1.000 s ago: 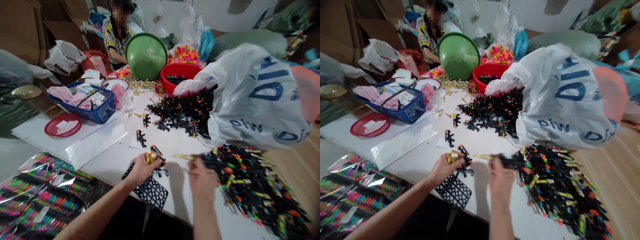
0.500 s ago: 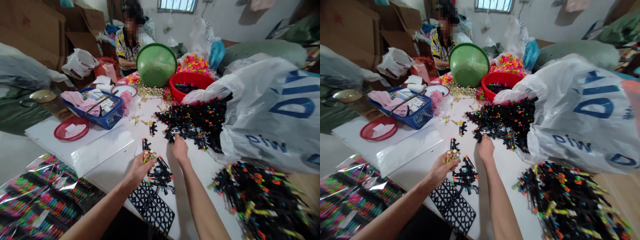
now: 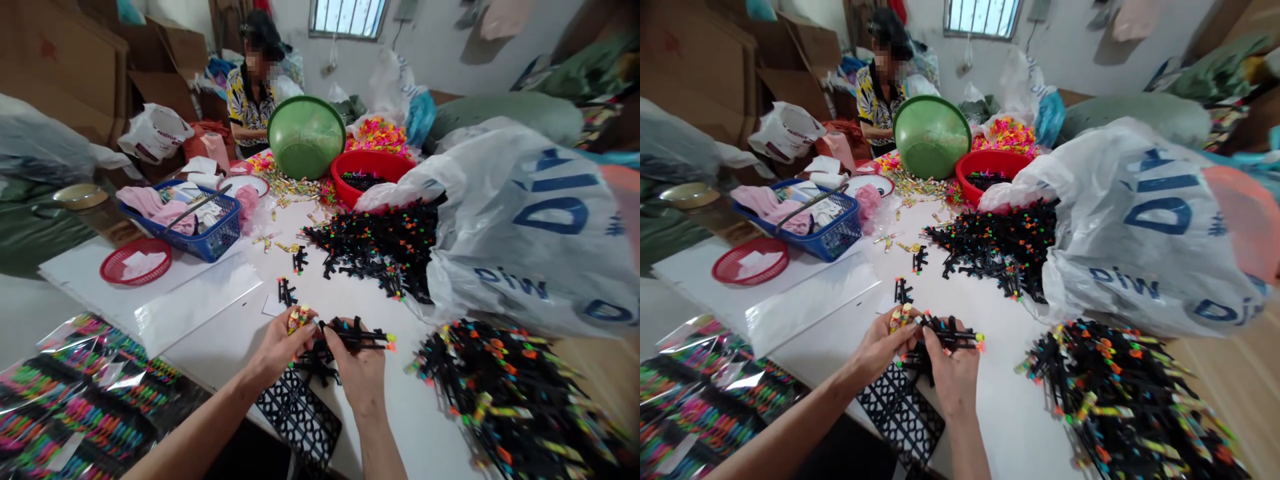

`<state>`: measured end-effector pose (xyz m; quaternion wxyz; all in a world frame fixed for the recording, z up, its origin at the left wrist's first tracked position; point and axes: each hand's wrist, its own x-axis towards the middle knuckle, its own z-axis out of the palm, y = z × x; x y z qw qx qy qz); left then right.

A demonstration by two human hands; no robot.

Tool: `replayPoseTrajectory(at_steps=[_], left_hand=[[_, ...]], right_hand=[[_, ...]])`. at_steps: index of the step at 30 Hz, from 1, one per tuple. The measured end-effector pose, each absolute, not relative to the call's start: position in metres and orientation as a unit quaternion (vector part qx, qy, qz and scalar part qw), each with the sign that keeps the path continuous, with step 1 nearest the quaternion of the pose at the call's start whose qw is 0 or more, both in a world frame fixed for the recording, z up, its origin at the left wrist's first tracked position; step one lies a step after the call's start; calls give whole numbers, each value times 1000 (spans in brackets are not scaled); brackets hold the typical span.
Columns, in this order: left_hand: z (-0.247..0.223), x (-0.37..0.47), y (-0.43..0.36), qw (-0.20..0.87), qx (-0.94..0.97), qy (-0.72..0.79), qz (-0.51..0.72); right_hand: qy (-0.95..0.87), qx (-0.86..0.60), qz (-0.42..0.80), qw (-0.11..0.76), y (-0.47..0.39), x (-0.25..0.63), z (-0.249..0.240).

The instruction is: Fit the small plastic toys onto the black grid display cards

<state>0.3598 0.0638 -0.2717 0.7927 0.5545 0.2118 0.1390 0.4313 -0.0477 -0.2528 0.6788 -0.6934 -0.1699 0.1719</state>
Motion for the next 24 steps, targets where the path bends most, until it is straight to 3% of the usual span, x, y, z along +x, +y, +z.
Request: replayPoseTrajectory(at_steps=[9,15,20,24], left_hand=[[-265,354,59,743,622,201,142],[-260,347,54,546,792,227,154],[-278,343,40,475,847,210,113],[-297,346,29,378,915,94,102]], right_hand=[[-149,-676,198,694,-59,427,-244],[-34,-694,221,684,-55,417,-257],[45,-717,223,659,-65,412,-274],[56,-728,213,649,-69,414,-280]])
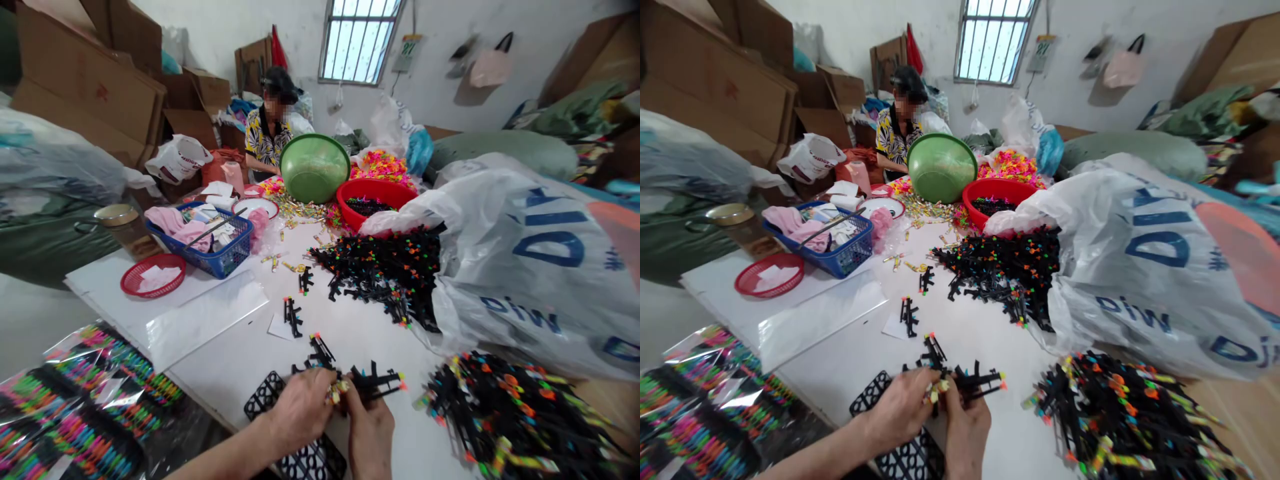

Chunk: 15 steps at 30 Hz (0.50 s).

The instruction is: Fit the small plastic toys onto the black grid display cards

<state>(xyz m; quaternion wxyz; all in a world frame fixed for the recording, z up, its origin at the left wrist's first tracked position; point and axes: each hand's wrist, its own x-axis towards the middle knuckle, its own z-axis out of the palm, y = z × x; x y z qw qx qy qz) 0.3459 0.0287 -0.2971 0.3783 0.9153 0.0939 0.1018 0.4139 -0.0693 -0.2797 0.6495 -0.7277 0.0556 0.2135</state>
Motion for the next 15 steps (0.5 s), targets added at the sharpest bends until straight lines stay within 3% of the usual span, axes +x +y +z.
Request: replayPoseTrajectory(at_steps=[4,7,9,11,13,15], left_hand=[[-299,356,21,360,924,77,109],[-280,371,45,419,896,84,120],[-265,386,84,425,884,148,127],[-256,405,136,364,885,251,144],[-255,427,188,294,894,295,164],[-262,450,225,278,900,300,150]], right_hand=[[41,-737,190,647,-74,426,-287],[11,-728,77,681,-106,457,-295],[3,-704,-5,710,-133,486,-296],[-3,-685,-44,728,-142,512,-294],[-51,-704,-25,708,-118,528,-290],[-181,-755,41,629,-61,535,-289]])
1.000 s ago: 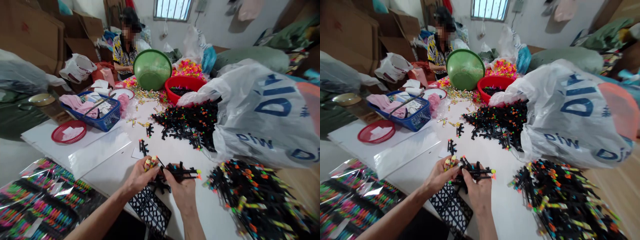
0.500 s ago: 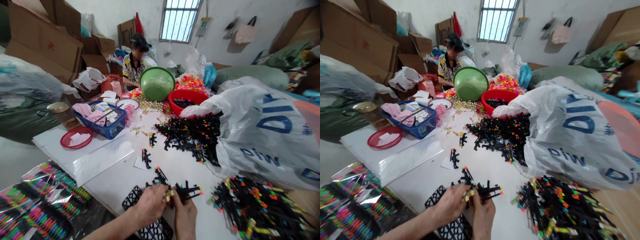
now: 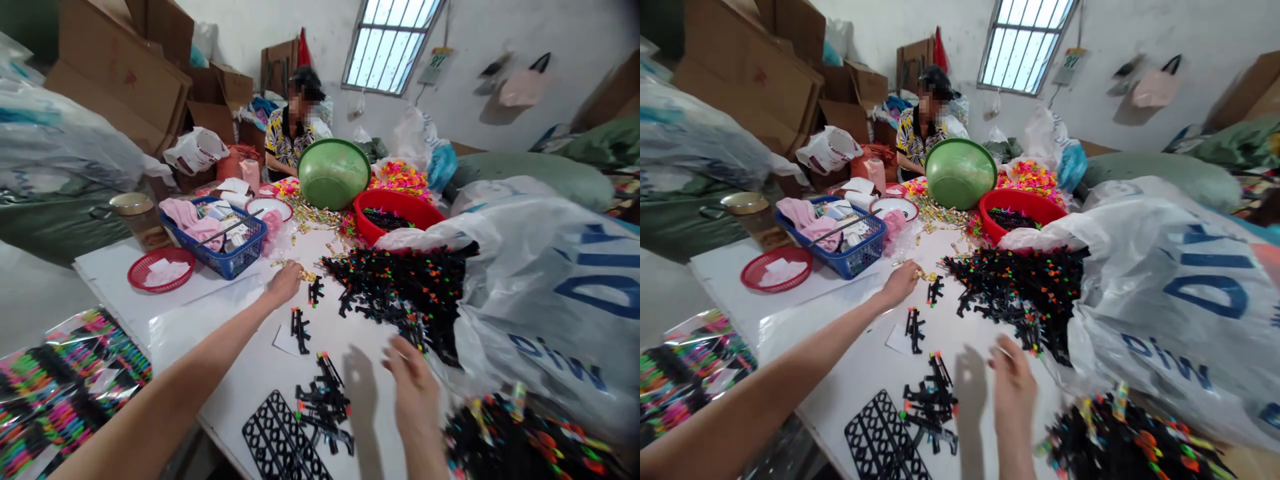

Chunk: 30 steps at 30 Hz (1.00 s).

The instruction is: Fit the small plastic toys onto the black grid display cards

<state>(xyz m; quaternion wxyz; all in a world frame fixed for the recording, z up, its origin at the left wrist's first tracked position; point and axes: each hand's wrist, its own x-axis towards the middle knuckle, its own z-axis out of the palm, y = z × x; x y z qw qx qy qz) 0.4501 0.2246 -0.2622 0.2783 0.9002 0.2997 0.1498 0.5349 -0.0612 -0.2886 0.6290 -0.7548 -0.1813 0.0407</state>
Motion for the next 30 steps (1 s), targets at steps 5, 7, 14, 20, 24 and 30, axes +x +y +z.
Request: replayPoseTrajectory(at_steps=[5,7,14,20,24,30], left_hand=[[-285,482,244,311,895,306,91],[-287,475,243,343,883,307,95],[-259,401,260,554,761,300,154],[-264,377,212,805,509,240,187],[-282,388,170,871,367,267,185],[-272,383,111,836,444,254,200]], right_hand=[[-501,-831,56,236,95,536,-287],[-514,-842,50,157,115,536,-287],[-524,-850,39,19,73,537,-296],[-551,-825,56,109,84,585,-333],[-485,-844,67,220,61,595,-334],[-350,-877,-8,329,-30,543,-312]])
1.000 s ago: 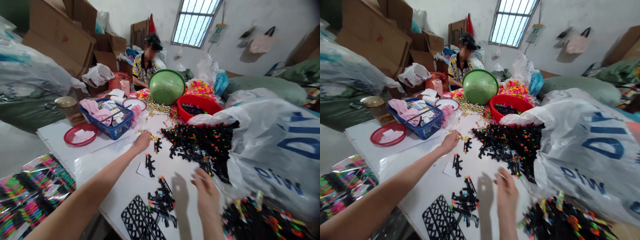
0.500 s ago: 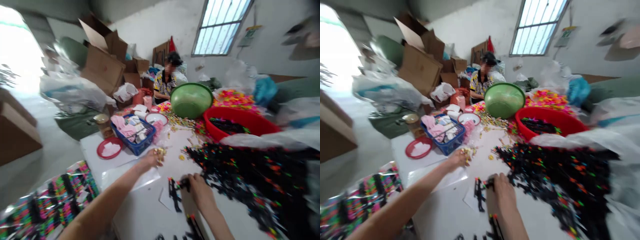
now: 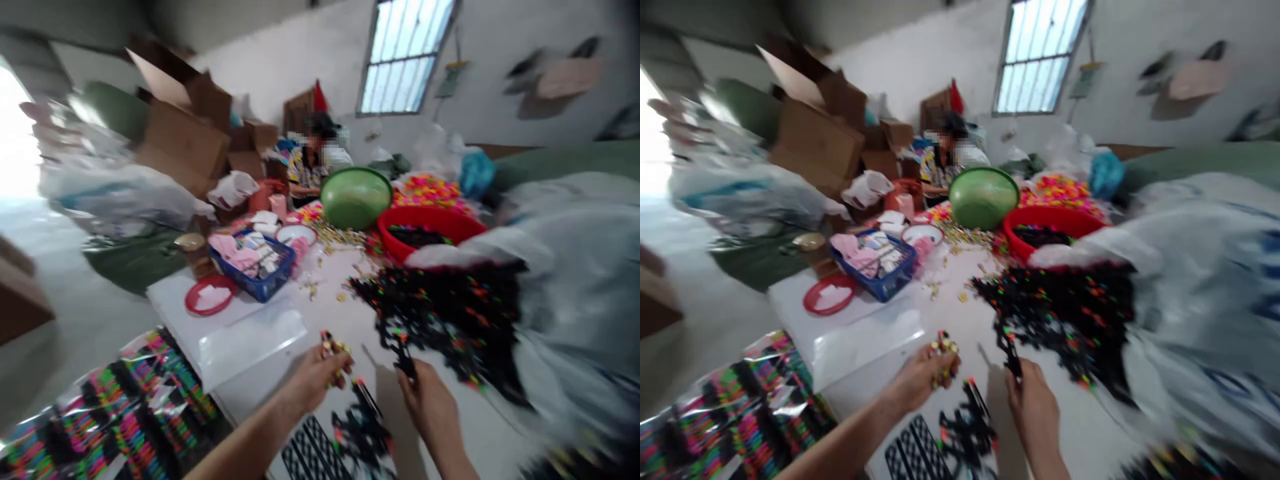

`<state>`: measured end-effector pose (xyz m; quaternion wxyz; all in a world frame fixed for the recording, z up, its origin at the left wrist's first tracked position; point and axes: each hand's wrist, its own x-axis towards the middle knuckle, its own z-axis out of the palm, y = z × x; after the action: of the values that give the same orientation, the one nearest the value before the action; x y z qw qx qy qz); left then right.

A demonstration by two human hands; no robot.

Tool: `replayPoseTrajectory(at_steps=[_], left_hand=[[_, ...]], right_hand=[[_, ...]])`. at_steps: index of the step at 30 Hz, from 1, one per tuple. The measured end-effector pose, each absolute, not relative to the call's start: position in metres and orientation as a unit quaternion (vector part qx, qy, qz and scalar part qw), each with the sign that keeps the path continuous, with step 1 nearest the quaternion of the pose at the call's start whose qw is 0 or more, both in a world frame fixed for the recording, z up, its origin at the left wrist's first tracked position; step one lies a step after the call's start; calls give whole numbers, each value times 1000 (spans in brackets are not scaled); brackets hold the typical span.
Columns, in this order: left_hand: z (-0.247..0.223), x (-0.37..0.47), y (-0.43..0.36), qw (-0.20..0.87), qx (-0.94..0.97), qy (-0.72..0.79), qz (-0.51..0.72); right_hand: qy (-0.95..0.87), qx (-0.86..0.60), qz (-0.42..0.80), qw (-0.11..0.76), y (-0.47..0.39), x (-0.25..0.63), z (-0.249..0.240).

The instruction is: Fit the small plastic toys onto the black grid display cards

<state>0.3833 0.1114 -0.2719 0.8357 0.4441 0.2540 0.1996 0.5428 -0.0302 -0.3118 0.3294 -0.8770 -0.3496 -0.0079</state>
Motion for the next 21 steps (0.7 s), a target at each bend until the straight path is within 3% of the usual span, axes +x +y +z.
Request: replayPoseTrajectory(at_steps=[3,7,9,21], left_hand=[[-271,379,94,835,467,231,178],[-269,376,71,846,475,194,148],[-265,377,61,845,482,182,146],[-248,372,46,851,490,147,118]], right_hand=[[-273,-886,68,368,-63,513,-296],[-149,-793,138,574,-75,473,-256],[-152,-748,163,625,-72,454,-241],[-133,-679,184,698,-77,428,-242]])
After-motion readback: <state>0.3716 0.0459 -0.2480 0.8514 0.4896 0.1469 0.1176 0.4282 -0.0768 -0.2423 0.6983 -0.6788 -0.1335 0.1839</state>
